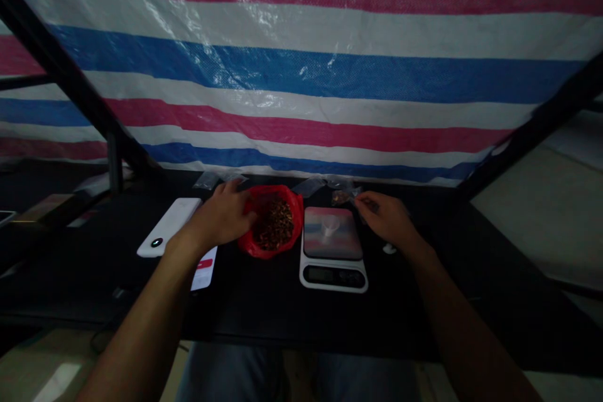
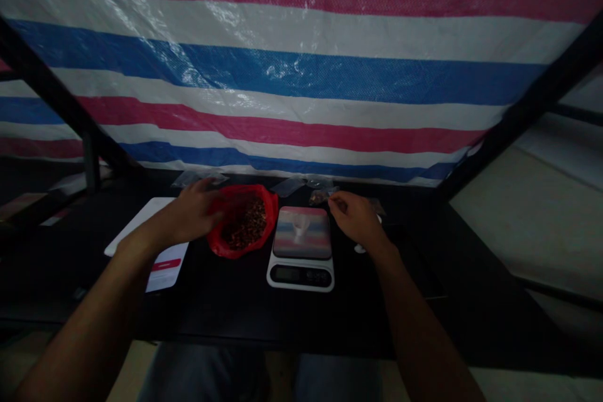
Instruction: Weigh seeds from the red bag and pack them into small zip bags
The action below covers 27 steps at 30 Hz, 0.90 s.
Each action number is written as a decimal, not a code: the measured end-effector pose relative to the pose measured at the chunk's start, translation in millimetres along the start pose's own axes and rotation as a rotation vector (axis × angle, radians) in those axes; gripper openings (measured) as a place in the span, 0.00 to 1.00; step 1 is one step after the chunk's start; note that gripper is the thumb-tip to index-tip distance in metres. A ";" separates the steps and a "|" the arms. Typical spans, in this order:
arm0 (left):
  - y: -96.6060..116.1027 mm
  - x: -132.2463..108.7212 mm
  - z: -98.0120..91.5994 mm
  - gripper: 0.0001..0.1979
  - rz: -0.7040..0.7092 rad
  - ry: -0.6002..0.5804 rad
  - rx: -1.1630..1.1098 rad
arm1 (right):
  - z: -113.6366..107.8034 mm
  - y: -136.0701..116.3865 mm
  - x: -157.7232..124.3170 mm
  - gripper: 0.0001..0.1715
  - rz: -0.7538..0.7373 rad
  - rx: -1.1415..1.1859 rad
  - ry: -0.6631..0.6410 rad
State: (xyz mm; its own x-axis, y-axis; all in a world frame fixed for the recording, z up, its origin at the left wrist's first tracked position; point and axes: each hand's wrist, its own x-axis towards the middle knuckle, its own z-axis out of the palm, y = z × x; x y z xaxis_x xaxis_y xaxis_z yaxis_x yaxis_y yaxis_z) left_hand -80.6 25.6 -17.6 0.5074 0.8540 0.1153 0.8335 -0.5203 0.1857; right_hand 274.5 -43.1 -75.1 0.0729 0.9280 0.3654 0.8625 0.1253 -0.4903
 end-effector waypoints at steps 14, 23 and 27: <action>22.2 44.3 47.3 0.24 0.231 -0.336 -0.079 | 6.2 3.1 -0.2 0.11 -0.013 0.003 -0.043; 16.5 41.6 39.0 0.14 0.293 -0.256 -0.067 | 6.9 3.3 -0.8 0.12 -0.034 0.017 -0.049; 16.3 44.9 23.9 0.14 0.318 -0.258 -0.114 | 5.5 2.3 -0.6 0.13 -0.040 0.011 -0.039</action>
State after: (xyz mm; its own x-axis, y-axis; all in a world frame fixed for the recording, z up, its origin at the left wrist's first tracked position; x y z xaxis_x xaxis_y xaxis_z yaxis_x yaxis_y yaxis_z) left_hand -39.0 55.5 -32.7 0.7858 0.6154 -0.0612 0.6041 -0.7426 0.2890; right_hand 273.6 -41.4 -80.8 0.0185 0.9350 0.3541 0.8589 0.1665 -0.4843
